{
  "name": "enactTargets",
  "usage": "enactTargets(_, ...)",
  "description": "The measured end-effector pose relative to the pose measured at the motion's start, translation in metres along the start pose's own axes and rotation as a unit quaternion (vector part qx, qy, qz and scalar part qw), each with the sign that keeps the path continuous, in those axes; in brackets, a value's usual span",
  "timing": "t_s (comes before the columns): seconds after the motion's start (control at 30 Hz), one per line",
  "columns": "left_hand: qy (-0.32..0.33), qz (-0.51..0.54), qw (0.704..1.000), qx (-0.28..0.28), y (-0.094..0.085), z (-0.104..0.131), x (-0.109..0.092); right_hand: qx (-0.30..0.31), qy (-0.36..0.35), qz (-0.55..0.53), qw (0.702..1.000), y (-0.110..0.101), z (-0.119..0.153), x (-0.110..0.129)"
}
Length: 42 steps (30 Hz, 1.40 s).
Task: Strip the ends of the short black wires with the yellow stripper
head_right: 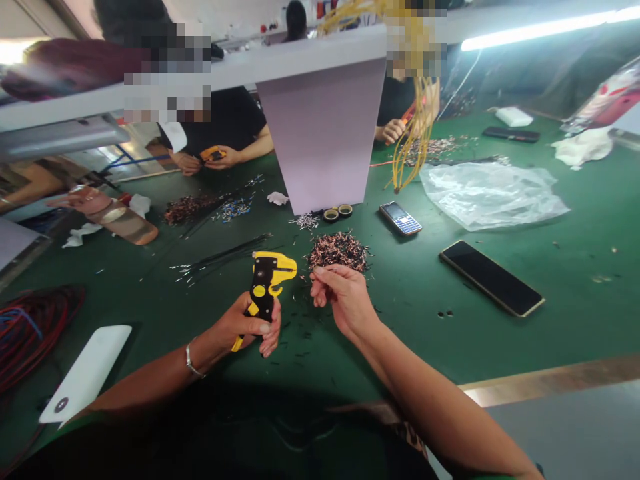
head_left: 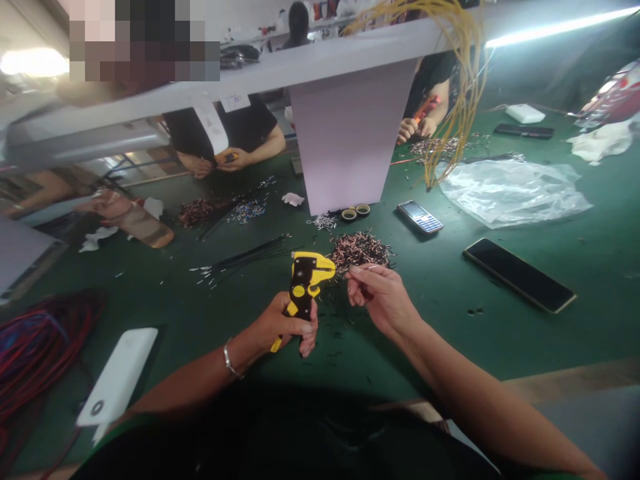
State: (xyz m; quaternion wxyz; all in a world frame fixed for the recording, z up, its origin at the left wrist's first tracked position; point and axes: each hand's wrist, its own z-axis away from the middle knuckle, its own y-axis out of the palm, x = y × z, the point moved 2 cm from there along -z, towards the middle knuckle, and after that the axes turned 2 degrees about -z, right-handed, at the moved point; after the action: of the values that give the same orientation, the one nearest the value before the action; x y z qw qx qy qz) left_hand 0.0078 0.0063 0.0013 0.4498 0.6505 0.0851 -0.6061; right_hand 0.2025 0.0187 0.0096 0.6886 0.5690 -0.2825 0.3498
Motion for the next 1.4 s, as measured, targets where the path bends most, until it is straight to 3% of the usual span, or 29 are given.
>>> enactTargets(0.27, 0.008, -0.011, 0.999, -0.040, -0.002, 0.001, -0.003, 0.013, 0.011, -0.001, 1.000, 0.000, 0.000, -0.002)
enactTargets(0.57, 0.035, 0.017, 0.999, -0.015, -0.002, -0.005, -0.011, -0.008, -0.003, -0.003, 1.000, -0.003, -0.003, 0.001)
enactTargets(0.73, 0.080, 0.008, 0.993, -0.087, -0.014, -0.007, -0.015, -0.029, -0.032, 0.015, 0.999, -0.006, -0.002, 0.002)
enactTargets(1.17, 0.093, -0.025, 0.982, -0.163, -0.020, -0.011, -0.011, 0.066, 0.049, 0.145, 0.986, 0.001, 0.005, -0.018)
enactTargets(1.4, 0.098, -0.014, 0.985, -0.144, -0.022, -0.011, -0.011, 0.006, -0.004, 0.126, 0.992, -0.005, 0.000, -0.005)
